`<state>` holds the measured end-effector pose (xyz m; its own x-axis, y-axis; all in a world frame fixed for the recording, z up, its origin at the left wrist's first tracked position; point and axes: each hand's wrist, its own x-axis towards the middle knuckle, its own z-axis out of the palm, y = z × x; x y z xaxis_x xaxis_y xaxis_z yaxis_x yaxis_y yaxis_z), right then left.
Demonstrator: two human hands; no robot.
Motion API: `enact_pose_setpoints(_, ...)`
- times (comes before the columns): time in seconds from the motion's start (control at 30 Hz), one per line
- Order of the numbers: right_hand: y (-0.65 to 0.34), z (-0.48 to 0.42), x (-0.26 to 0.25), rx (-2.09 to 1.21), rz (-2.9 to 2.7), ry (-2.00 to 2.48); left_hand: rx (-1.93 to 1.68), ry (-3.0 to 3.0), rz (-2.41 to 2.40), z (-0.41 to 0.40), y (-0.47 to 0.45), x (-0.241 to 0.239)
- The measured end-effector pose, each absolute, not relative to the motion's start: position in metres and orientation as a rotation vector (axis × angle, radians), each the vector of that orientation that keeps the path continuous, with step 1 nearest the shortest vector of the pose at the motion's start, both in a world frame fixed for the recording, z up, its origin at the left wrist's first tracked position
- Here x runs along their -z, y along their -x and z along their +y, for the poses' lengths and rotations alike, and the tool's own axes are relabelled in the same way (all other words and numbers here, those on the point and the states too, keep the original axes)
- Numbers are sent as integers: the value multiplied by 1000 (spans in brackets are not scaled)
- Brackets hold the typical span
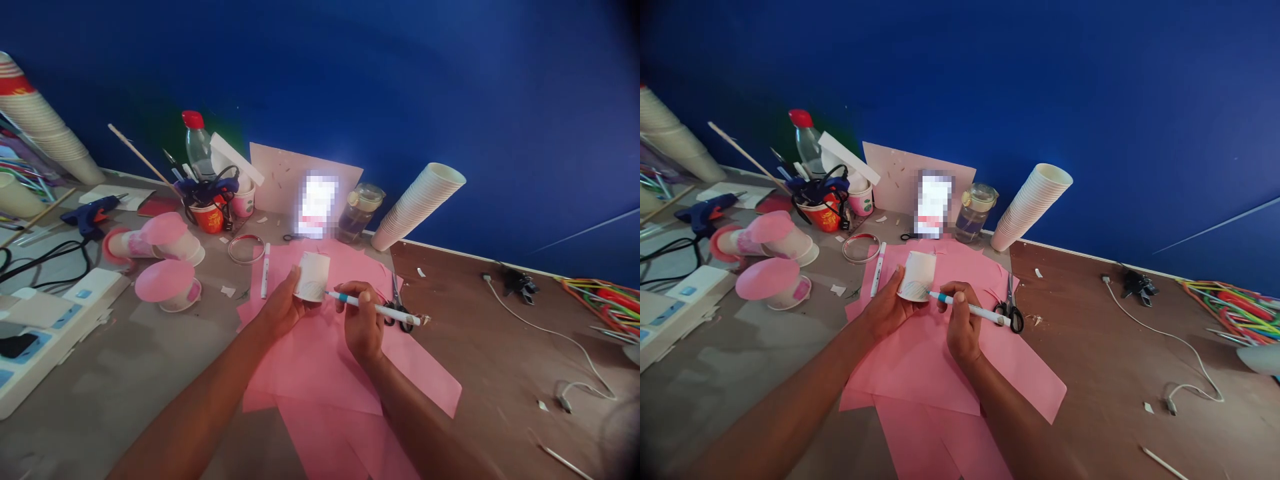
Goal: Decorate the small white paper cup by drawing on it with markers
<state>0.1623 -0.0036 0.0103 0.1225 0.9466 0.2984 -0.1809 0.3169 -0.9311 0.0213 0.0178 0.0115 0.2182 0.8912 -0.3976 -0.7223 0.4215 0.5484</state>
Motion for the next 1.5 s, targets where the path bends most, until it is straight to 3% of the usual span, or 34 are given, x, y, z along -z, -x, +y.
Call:
enact_pose_setpoints(0.33, -163, -6, -10, -1169, -1146, 800, -1129, -327, 717, 17, -21, -7)
enact_pose_setpoints(1.5, -159, -9, -9, -1117, -1184, 785, -1112, -290, 700, 19, -22, -4)
